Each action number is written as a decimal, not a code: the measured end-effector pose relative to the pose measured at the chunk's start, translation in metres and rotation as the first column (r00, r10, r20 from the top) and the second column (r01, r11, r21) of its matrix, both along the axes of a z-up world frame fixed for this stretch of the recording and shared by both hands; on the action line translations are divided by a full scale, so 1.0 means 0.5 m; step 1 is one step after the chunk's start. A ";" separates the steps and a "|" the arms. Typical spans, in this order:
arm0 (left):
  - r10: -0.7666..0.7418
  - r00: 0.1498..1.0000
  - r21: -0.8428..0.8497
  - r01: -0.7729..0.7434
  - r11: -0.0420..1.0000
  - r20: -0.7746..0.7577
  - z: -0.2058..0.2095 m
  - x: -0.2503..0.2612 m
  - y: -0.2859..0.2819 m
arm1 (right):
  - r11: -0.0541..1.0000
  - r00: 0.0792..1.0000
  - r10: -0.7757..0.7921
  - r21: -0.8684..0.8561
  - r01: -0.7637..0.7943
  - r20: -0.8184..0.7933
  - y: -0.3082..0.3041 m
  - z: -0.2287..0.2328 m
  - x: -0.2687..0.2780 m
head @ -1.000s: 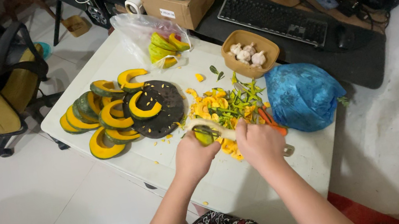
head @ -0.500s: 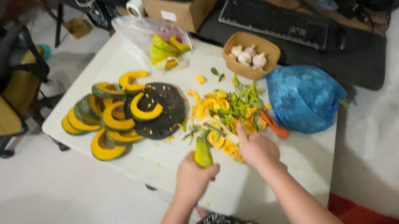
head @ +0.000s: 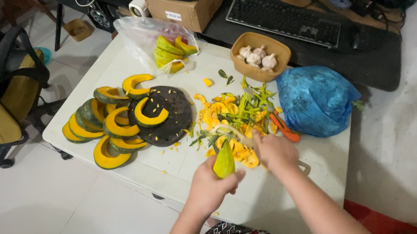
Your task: The person peels the green skin off several crescent-shaped pumpkin slices using a vegetable peeler. The peeled slices are placed on a black cutting board, and the peels accumulate on the table.
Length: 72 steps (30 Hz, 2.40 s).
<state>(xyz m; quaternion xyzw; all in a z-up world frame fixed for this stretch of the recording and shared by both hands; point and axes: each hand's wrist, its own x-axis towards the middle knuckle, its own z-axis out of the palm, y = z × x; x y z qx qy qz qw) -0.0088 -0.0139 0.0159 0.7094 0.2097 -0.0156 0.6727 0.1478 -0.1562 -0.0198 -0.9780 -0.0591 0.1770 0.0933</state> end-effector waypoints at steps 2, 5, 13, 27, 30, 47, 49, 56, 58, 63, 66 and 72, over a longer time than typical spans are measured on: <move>0.042 0.999 -0.011 -0.042 0.999 0.009 0.006 0.002 0.002 | 0.998 0.999 -0.044 0.050 0.044 -0.011 -0.001 0.000 0.010; 0.052 0.996 0.010 -0.053 0.999 0.076 0.002 0.007 0.016 | 0.991 0.999 -0.043 0.130 0.043 0.003 0.005 0.036 -0.004; 0.044 0.997 0.498 -0.073 0.864 0.069 -0.015 0.022 0.023 | 0.988 0.975 0.155 -0.019 -0.154 0.157 0.017 0.132 -0.092; 0.103 0.989 -0.088 -0.094 0.992 0.107 -0.022 -0.003 0.020 | 0.778 0.878 -0.169 0.486 0.398 -0.448 -0.036 -0.062 0.030; 0.478 0.872 -0.846 -0.176 0.504 0.103 -0.046 0.029 0.031 | 0.524 0.753 -0.035 0.630 0.573 -0.657 -0.020 -0.041 -0.028; -0.145 0.977 -0.094 0.161 0.982 0.159 -0.005 0.010 0.043 | 0.400 0.557 0.290 0.627 0.668 -0.778 0.046 0.078 0.013; -0.159 0.978 -0.149 0.179 0.973 0.137 0.027 0.010 0.033 | 0.481 0.704 0.299 0.738 0.472 -0.645 0.048 0.077 0.007; 0.104 0.993 0.278 -0.115 0.954 0.053 0.069 0.020 0.031 | 0.934 0.970 0.166 0.288 -0.212 0.178 0.018 0.115 -0.034; 0.168 0.986 0.314 -0.163 0.935 0.013 0.064 0.024 0.030 | 0.959 0.963 0.172 0.186 -0.212 0.207 0.012 0.128 -0.054; 0.211 0.972 0.312 -0.235 0.920 0.107 0.048 0.032 0.022 | 0.947 0.919 0.218 0.156 -0.280 0.328 0.012 0.146 -0.089; 0.214 0.977 0.338 -0.199 0.920 -0.008 0.043 0.030 0.021 | 0.965 0.940 0.201 0.110 -0.238 0.275 0.016 0.145 -0.090; 0.208 0.978 0.493 -0.194 0.848 0.026 0.036 0.017 0.016 | 0.972 0.959 0.172 0.119 -0.202 0.226 0.025 0.079 -0.041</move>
